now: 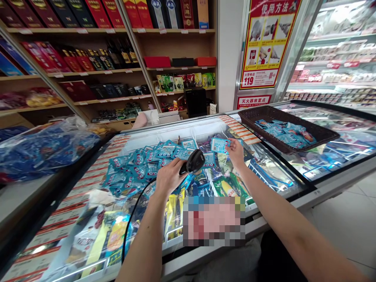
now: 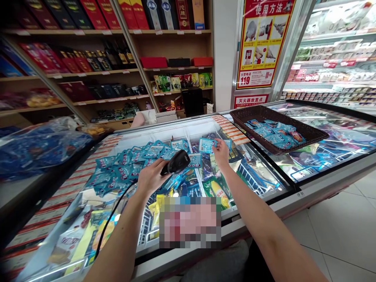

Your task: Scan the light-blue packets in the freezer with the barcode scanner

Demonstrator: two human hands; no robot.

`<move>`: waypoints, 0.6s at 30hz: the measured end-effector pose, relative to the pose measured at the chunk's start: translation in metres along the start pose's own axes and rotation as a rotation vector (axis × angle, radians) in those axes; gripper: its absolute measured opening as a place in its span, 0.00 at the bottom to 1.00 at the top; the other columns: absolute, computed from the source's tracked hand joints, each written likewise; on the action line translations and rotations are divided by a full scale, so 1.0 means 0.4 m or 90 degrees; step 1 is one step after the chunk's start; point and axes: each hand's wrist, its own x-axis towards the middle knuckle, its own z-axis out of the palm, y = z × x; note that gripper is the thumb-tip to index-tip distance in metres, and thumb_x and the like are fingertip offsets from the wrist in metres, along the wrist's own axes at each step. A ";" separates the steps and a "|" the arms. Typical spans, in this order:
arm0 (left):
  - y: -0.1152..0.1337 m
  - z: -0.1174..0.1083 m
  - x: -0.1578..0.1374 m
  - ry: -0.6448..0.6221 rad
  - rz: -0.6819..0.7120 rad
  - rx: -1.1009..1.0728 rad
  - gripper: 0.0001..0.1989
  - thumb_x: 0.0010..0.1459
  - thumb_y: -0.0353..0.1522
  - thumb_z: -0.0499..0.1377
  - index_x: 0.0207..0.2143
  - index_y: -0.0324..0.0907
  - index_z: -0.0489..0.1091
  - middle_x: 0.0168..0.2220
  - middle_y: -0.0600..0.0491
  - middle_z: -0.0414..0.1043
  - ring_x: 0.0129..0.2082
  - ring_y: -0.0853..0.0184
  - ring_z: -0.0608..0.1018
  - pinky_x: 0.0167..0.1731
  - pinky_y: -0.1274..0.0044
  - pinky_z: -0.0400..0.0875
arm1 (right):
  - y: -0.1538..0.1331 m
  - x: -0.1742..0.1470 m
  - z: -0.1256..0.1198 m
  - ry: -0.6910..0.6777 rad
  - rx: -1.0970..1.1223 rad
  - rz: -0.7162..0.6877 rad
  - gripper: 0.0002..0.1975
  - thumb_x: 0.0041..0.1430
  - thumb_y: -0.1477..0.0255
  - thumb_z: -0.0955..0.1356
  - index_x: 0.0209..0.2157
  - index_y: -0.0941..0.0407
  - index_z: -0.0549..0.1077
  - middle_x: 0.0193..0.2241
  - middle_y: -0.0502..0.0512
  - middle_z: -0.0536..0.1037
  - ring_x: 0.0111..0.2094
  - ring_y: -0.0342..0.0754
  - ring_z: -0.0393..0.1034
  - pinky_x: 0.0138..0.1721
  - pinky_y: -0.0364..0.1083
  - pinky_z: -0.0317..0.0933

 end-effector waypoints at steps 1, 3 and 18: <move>0.000 0.000 0.000 0.003 0.001 0.003 0.15 0.58 0.39 0.53 0.47 0.47 0.67 0.41 0.51 0.73 0.37 0.64 0.76 0.26 0.76 0.63 | 0.005 0.008 -0.015 0.015 -0.038 -0.007 0.21 0.47 0.67 0.66 0.45 0.55 0.67 0.32 0.54 0.74 0.32 0.48 0.69 0.35 0.49 0.66; 0.000 0.000 0.001 0.006 0.006 0.009 0.15 0.58 0.39 0.52 0.46 0.47 0.67 0.41 0.51 0.73 0.37 0.64 0.76 0.26 0.76 0.64 | 0.016 0.022 -0.045 0.049 -0.125 -0.010 0.21 0.48 0.67 0.65 0.46 0.56 0.67 0.33 0.54 0.74 0.30 0.48 0.68 0.35 0.50 0.65; -0.007 0.020 -0.003 0.019 0.006 0.016 0.15 0.59 0.40 0.51 0.46 0.47 0.67 0.41 0.51 0.73 0.37 0.64 0.76 0.26 0.76 0.63 | -0.046 0.000 -0.067 0.033 -0.548 -0.120 0.11 0.52 0.67 0.66 0.37 0.51 0.75 0.42 0.57 0.71 0.47 0.58 0.56 0.50 0.58 0.49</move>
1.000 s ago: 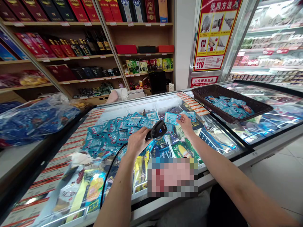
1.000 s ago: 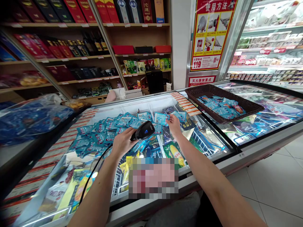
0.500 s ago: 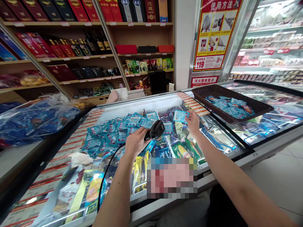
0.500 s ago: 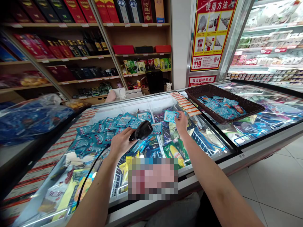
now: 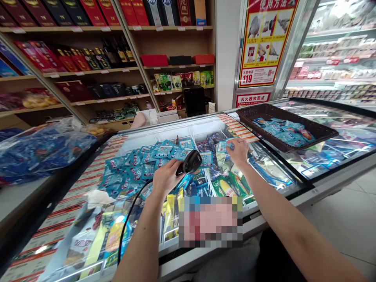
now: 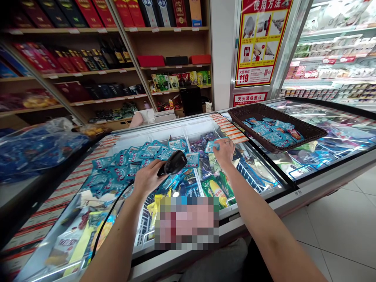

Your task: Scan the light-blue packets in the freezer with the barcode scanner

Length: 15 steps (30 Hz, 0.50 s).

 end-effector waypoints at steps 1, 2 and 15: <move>-0.001 0.001 0.000 0.001 0.001 0.000 0.15 0.59 0.40 0.51 0.46 0.47 0.67 0.41 0.51 0.73 0.37 0.64 0.76 0.26 0.76 0.63 | -0.003 -0.003 0.003 -0.024 -0.008 -0.018 0.10 0.51 0.66 0.67 0.36 0.50 0.76 0.42 0.57 0.71 0.48 0.58 0.56 0.50 0.59 0.48; -0.001 0.001 0.000 0.002 0.002 0.000 0.15 0.59 0.40 0.51 0.46 0.47 0.67 0.41 0.51 0.73 0.37 0.64 0.76 0.26 0.76 0.62 | -0.004 -0.007 0.006 -0.047 -0.018 -0.034 0.10 0.50 0.65 0.68 0.36 0.50 0.76 0.42 0.57 0.72 0.48 0.59 0.56 0.50 0.59 0.48; -0.010 -0.005 -0.002 0.035 -0.078 0.037 0.16 0.57 0.41 0.53 0.46 0.46 0.68 0.42 0.51 0.73 0.35 0.63 0.76 0.26 0.75 0.61 | -0.039 -0.029 0.004 -0.121 -0.087 -0.152 0.20 0.60 0.57 0.61 0.47 0.52 0.72 0.48 0.59 0.70 0.52 0.58 0.55 0.53 0.59 0.45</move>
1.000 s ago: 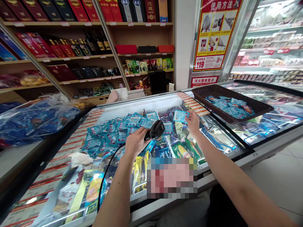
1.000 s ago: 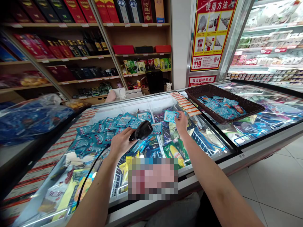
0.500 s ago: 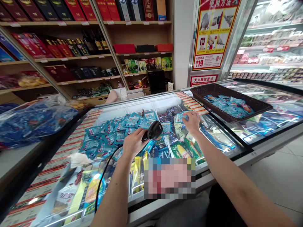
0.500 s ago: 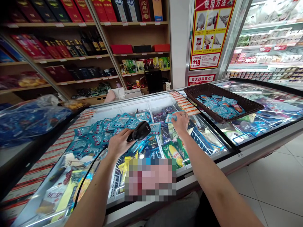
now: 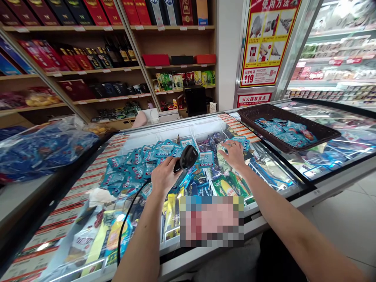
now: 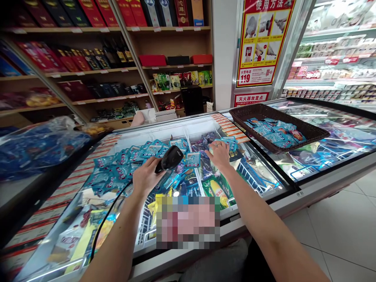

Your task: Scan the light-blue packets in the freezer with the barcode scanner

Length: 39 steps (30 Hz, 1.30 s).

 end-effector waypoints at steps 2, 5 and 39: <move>-0.001 0.000 0.000 0.012 -0.015 0.000 0.15 0.57 0.40 0.53 0.45 0.46 0.68 0.41 0.51 0.73 0.34 0.63 0.76 0.26 0.76 0.61 | -0.030 -0.005 -0.006 -0.071 -0.019 -0.019 0.25 0.60 0.51 0.58 0.48 0.52 0.71 0.47 0.59 0.70 0.50 0.58 0.57 0.51 0.58 0.48; 0.000 0.001 -0.001 0.027 -0.024 -0.007 0.15 0.57 0.41 0.54 0.45 0.46 0.69 0.40 0.51 0.73 0.34 0.63 0.76 0.26 0.76 0.61 | -0.070 -0.018 -0.013 -0.122 -0.064 -0.036 0.34 0.58 0.45 0.52 0.48 0.54 0.72 0.48 0.62 0.69 0.51 0.59 0.57 0.50 0.57 0.49; 0.019 -0.012 0.001 -0.017 0.066 -0.060 0.14 0.57 0.39 0.54 0.45 0.47 0.67 0.40 0.52 0.73 0.36 0.64 0.76 0.26 0.76 0.63 | -0.007 0.010 0.040 -0.086 0.535 0.099 0.24 0.54 0.60 0.63 0.53 0.50 0.66 0.30 0.52 0.71 0.27 0.47 0.69 0.27 0.49 0.69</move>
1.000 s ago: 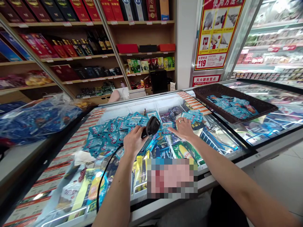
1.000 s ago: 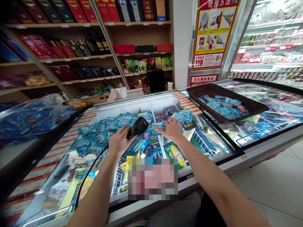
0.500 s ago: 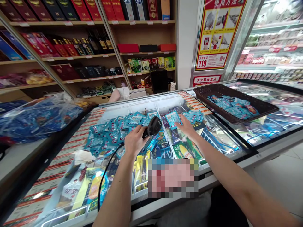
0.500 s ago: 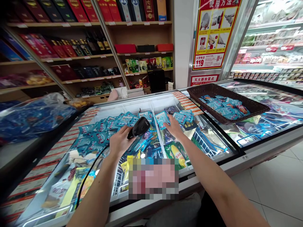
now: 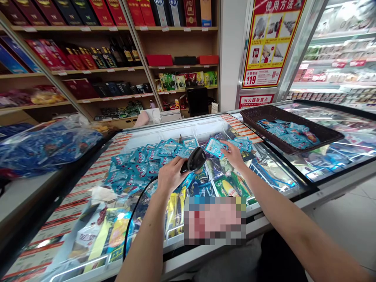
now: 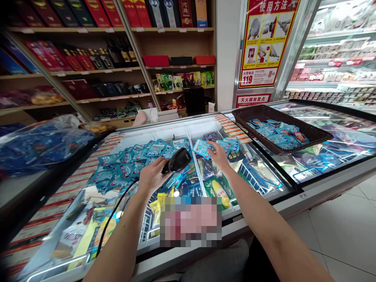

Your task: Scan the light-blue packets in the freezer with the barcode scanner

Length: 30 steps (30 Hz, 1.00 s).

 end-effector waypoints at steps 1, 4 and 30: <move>0.000 0.001 0.000 -0.002 0.000 -0.001 0.14 0.57 0.38 0.54 0.45 0.47 0.67 0.40 0.51 0.73 0.37 0.64 0.76 0.26 0.76 0.63 | 0.003 0.001 0.001 0.001 0.003 0.002 0.24 0.54 0.61 0.63 0.53 0.50 0.65 0.30 0.52 0.71 0.27 0.47 0.68 0.27 0.50 0.70; 0.000 0.004 0.000 -0.008 0.005 -0.007 0.14 0.57 0.38 0.54 0.46 0.47 0.67 0.40 0.51 0.73 0.37 0.64 0.76 0.26 0.76 0.62 | 0.011 0.005 0.003 0.028 0.019 0.010 0.25 0.54 0.61 0.64 0.54 0.51 0.63 0.33 0.53 0.71 0.28 0.47 0.68 0.28 0.50 0.70; 0.007 0.003 0.003 -0.039 0.029 0.002 0.15 0.57 0.38 0.54 0.47 0.46 0.66 0.42 0.52 0.73 0.38 0.64 0.76 0.27 0.76 0.65 | 0.000 0.002 0.001 0.011 -0.025 0.030 0.21 0.55 0.61 0.62 0.50 0.53 0.62 0.36 0.55 0.74 0.35 0.49 0.71 0.28 0.47 0.71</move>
